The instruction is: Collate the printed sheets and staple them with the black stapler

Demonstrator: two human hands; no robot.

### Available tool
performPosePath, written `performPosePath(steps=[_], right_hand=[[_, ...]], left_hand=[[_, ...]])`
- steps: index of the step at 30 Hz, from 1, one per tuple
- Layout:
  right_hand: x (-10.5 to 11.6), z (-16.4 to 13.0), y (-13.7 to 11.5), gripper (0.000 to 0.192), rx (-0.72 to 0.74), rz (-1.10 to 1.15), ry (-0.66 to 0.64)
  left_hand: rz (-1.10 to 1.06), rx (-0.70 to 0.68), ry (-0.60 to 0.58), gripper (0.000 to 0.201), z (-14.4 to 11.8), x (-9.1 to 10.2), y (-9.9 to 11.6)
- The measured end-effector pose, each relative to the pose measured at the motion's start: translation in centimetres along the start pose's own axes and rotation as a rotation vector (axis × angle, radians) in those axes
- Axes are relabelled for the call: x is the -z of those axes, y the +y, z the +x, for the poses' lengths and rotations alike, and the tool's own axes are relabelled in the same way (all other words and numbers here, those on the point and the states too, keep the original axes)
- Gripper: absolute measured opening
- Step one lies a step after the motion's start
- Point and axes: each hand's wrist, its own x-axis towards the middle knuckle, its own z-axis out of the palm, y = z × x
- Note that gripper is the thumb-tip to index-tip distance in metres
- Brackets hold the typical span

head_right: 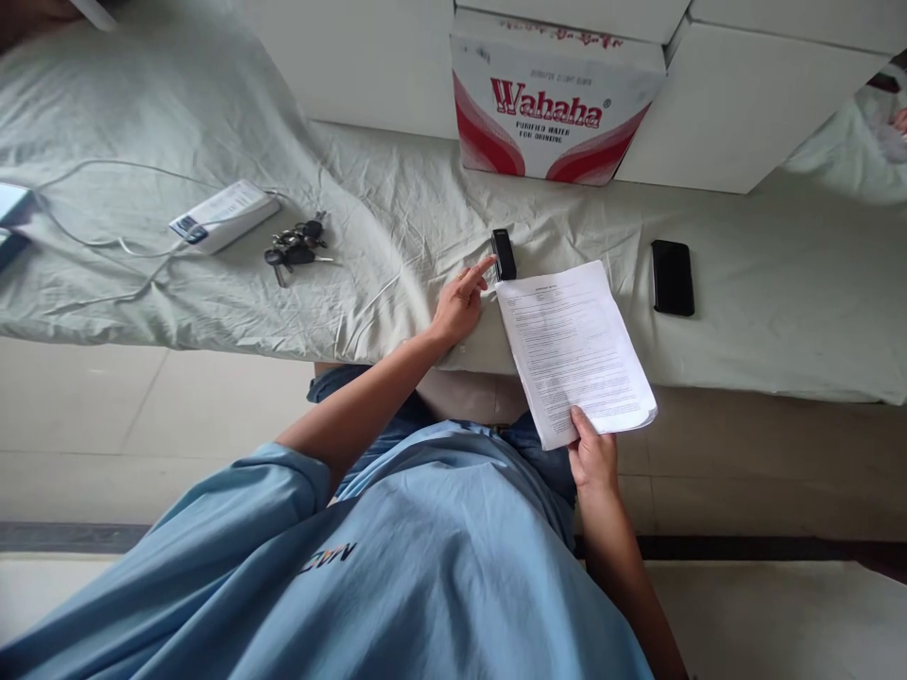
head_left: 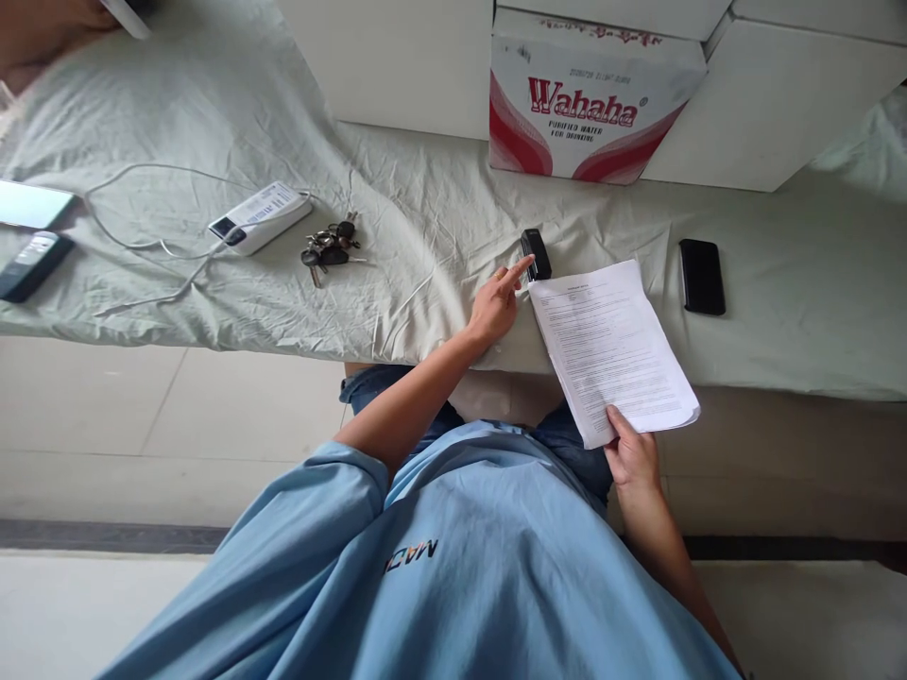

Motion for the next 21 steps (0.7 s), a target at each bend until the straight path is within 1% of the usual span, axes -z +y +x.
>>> performPosePath(steps=[3,6,9,11,14,18,21], right_hand=[[-0.3,0.1,0.0,0.073,0.006,-0.004,0.018],[-0.7,0.1,-0.1,0.073,0.002,0.011,0.023],[-0.9,0.1,0.0,0.074,0.004,0.011,0.014],[-1.0,0.1,0.1,0.072,0.007,-0.002,0.017],[-1.2,0.1,0.3,0.077,-0.02,0.0,0.047],[-1.7,0.0,0.3,0.087,-0.057,0.032,0.046],[-1.6,-0.1,0.3,0.088,-0.079,0.022,0.031]], left_hand=[[-0.004,0.013,-0.022,0.061,0.0,-0.2,0.2],[-0.032,0.03,-0.033,0.05,-0.1,-0.4,0.2],[0.017,0.006,-0.08,0.049,-0.3,-0.6,-0.2],[0.091,-0.007,-0.094,0.052,-0.3,-0.8,-0.6],[0.275,-0.006,-0.114,0.059,-0.3,-1.3,-0.7],[0.496,0.016,-0.167,0.071,-0.2,-1.8,0.3],[0.664,0.013,-0.225,0.076,-0.3,-1.5,1.2]])
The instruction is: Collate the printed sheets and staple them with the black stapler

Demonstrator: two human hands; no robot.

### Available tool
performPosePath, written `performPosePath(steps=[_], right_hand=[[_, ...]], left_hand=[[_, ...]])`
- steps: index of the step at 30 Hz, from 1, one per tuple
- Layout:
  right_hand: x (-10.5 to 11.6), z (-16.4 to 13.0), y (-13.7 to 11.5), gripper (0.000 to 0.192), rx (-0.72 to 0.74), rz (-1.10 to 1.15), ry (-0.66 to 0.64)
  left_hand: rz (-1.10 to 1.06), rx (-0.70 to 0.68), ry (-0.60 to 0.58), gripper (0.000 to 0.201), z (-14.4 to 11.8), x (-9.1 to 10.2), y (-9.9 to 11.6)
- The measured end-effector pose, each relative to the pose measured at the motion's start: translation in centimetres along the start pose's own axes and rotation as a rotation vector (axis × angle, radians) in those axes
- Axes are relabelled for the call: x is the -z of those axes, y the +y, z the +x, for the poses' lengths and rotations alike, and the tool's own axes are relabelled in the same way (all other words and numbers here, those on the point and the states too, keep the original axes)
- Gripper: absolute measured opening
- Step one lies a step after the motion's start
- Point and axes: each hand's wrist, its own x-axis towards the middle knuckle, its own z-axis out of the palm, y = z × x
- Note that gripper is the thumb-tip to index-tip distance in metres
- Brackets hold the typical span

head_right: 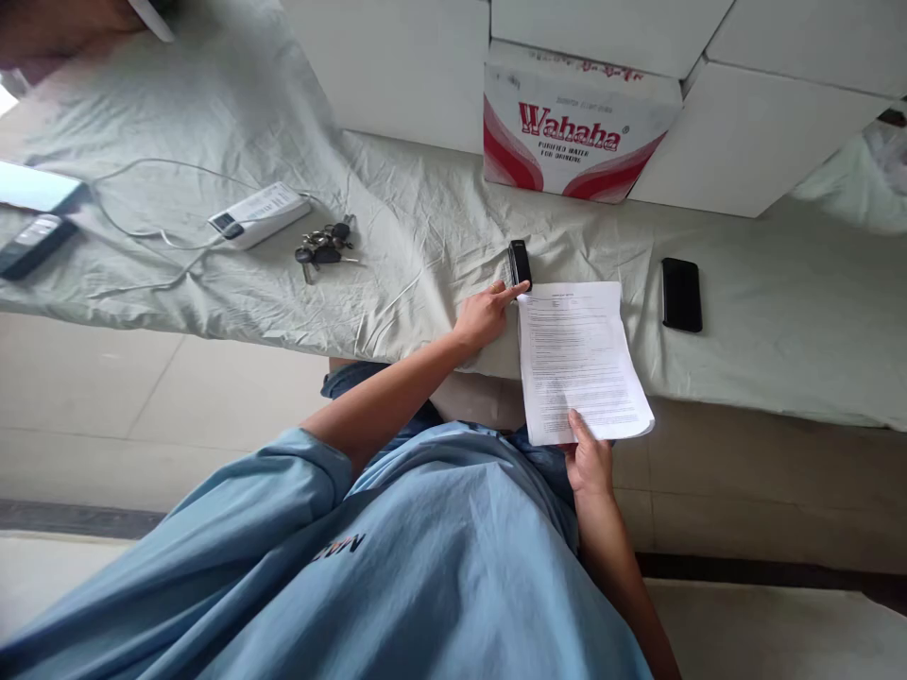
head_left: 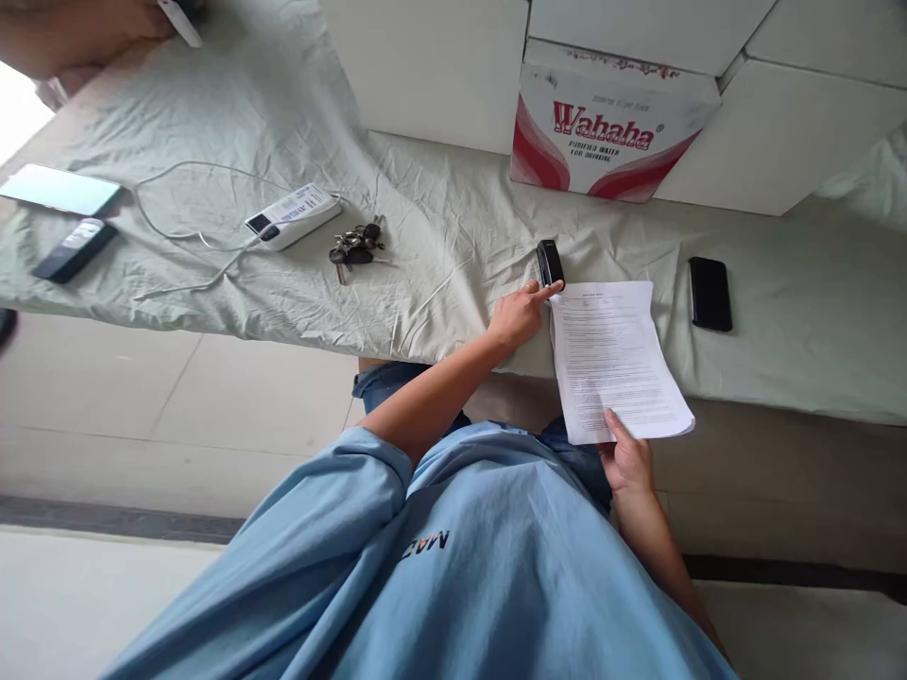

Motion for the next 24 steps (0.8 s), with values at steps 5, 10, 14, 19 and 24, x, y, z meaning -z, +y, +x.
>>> performPosePath(steps=[5,10,14,19,24], right_hand=[[1.6,-0.5,-0.4,0.08,0.054,0.034,0.025],[2.8,-1.0,-1.2,0.076,0.174,0.091,0.055],[1.0,-1.2,-1.0,0.079,0.233,0.082,0.033],[-2.8,-1.6,1.1,0.077,0.2,0.046,-0.09],[-3.7,-2.1,3.2,0.068,0.186,-0.092,-0.188]], left_hand=[[-0.051,-0.087,0.065,0.07,0.1,0.3,-0.9],[-0.319,0.007,0.218,0.039,0.5,0.4,-1.6],[-0.675,0.109,0.035,0.056,-1.5,1.2,-0.1],[-1.046,0.153,-0.251,0.096,-5.6,1.6,2.3],[-1.141,0.253,-0.102,0.089,-7.4,2.1,1.8]])
